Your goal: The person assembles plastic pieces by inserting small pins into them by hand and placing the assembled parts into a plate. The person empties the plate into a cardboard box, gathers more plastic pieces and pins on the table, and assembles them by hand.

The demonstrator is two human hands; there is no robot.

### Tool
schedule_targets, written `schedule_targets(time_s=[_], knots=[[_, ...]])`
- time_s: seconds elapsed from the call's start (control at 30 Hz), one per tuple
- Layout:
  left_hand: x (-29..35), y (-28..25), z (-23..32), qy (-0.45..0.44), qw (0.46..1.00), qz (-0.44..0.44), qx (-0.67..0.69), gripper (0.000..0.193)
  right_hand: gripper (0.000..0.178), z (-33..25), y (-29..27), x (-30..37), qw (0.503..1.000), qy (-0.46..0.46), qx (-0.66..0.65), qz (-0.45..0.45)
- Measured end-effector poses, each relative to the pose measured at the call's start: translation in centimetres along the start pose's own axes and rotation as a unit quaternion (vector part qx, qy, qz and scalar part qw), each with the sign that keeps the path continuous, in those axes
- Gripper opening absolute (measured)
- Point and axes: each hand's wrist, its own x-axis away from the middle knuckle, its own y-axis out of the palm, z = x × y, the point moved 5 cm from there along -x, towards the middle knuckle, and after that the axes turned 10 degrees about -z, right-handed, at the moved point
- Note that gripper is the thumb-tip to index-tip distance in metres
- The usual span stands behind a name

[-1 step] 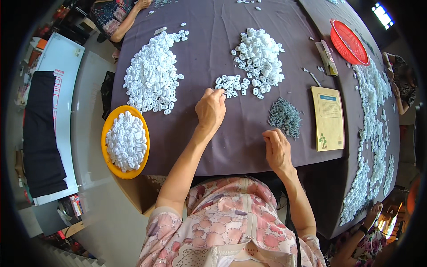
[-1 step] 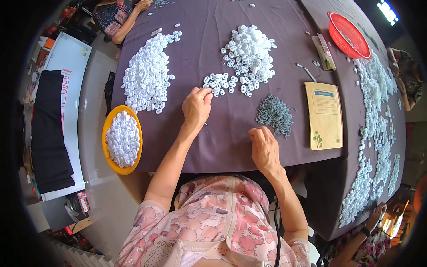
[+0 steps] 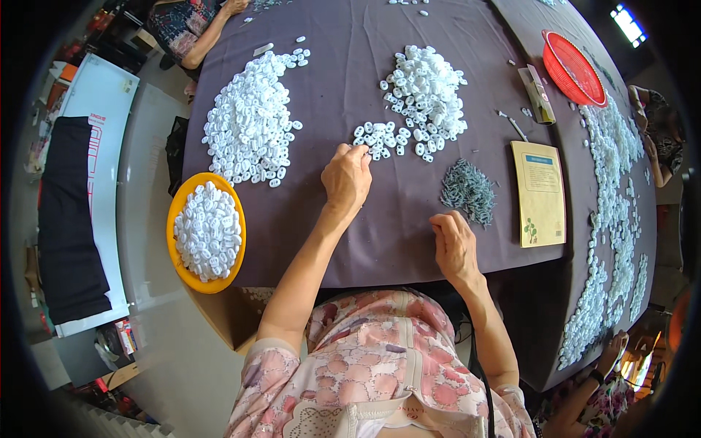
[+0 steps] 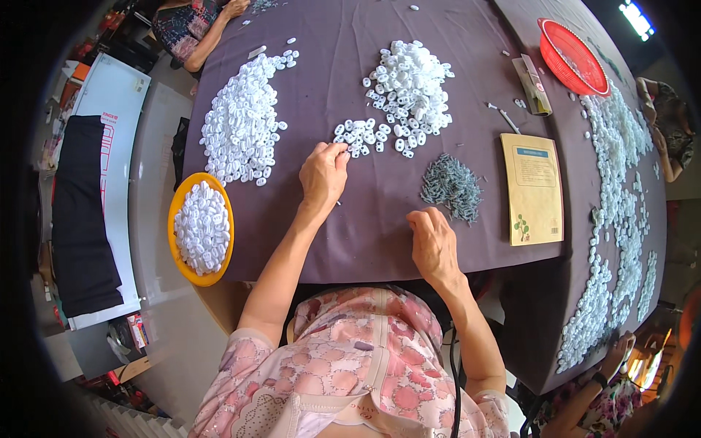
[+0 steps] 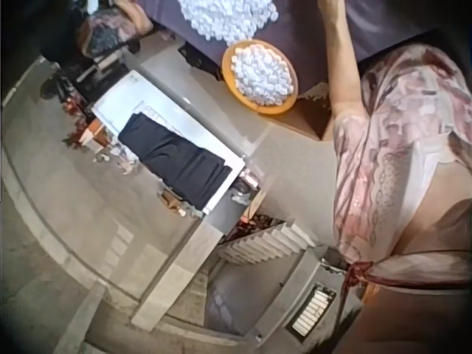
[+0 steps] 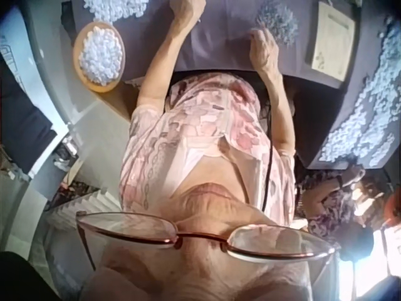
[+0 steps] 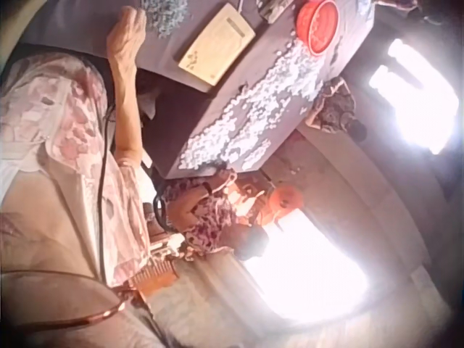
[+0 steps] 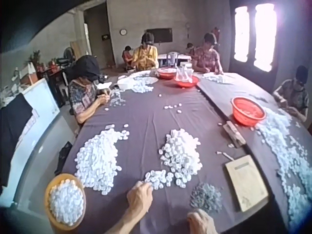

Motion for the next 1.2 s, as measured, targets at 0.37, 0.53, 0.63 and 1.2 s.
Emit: schedule_targets(time_s=[0.37, 0.53, 0.63, 1.2], knots=[[4.0, -0.7, 2.5, -0.052, 0.937, -0.109, 0.329, 0.004, 0.011, -0.6, 0.1, -0.9, 0.99, 0.017, -0.138, 0.02], [7.5, -0.3, 4.4, -0.073, 0.866, -0.133, 0.477, 0.01, 0.007, -2.1, 1.3, -2.6, 0.975, 0.018, -0.219, 0.035], [8.1, -0.2, 5.1, -0.066, 0.851, -0.118, 0.507, 0.009, 0.006, -1.7, 2.7, -2.4, 0.939, 0.073, -0.335, 0.027], [8.8, -0.7, 5.1, -0.1, 0.797, -0.102, 0.586, 0.008, 0.014, -1.8, 2.0, -1.6, 0.862, 0.084, -0.499, 0.034]])
